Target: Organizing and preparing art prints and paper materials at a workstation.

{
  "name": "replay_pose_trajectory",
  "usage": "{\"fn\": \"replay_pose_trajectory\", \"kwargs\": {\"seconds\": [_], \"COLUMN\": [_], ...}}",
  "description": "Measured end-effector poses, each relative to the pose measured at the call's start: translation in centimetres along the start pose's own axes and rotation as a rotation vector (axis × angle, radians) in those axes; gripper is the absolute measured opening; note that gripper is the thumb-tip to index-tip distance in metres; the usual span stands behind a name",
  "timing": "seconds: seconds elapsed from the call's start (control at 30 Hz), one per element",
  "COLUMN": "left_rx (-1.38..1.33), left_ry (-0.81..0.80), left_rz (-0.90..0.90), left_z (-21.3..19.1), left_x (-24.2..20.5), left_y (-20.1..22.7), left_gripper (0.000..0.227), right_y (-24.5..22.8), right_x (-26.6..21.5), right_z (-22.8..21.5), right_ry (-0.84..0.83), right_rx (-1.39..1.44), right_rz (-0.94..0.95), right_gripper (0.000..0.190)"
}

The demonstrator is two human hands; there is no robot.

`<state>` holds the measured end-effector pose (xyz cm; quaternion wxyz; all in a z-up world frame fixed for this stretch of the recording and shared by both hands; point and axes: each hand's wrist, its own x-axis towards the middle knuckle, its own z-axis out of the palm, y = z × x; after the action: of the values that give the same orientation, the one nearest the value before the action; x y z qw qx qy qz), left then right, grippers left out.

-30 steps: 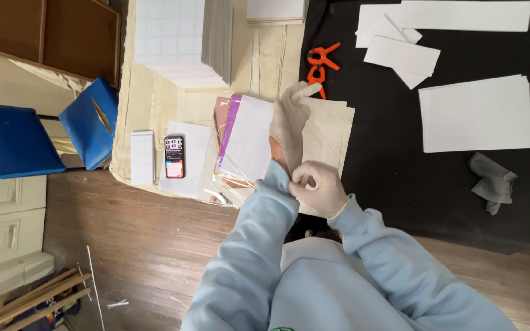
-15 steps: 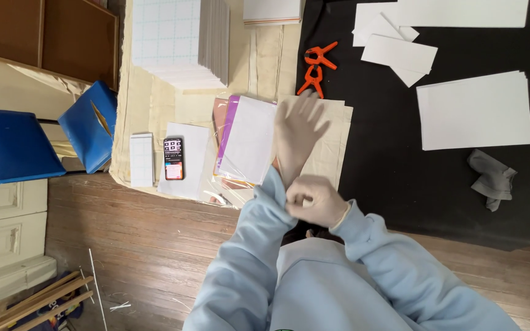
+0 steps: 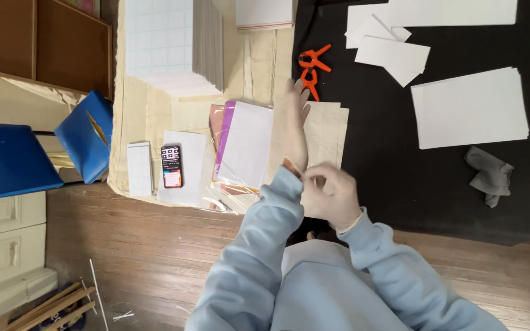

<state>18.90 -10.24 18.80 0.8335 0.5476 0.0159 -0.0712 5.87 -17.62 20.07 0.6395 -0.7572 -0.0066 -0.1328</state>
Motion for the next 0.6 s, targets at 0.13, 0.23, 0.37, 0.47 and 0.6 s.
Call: {"fn": "replay_pose_trajectory", "kwargs": {"seconds": [0.13, 0.23, 0.37, 0.47, 0.6], "left_rx": [0.322, 0.849, 1.331, 1.493, 1.657], "left_ry": [0.097, 0.099, 0.011, -0.028, -0.093], "left_rz": [0.060, 0.002, 0.449, 0.496, 0.493], "left_z": [1.0, 0.8, -1.5, -1.8, -2.5], "left_x": [0.9, 1.4, 2.5, 3.1, 3.2], "left_y": [-1.7, -1.0, -5.0, -5.7, -5.1], "left_gripper": [0.067, 0.065, 0.060, 0.059, 0.055], "right_y": [1.7, 3.0, 3.4, 3.6, 1.5], "right_x": [0.6, 1.4, 1.5, 1.9, 2.7], "right_z": [-0.5, -0.9, -0.8, -0.2, 1.2], "right_ry": [0.057, 0.025, -0.050, 0.055, 0.176], "right_rx": [0.121, 0.405, 0.084, -0.064, -0.175], "right_rz": [-0.030, 0.248, 0.265, 0.232, 0.204], "right_gripper": [0.013, 0.022, 0.023, 0.017, 0.010]}}
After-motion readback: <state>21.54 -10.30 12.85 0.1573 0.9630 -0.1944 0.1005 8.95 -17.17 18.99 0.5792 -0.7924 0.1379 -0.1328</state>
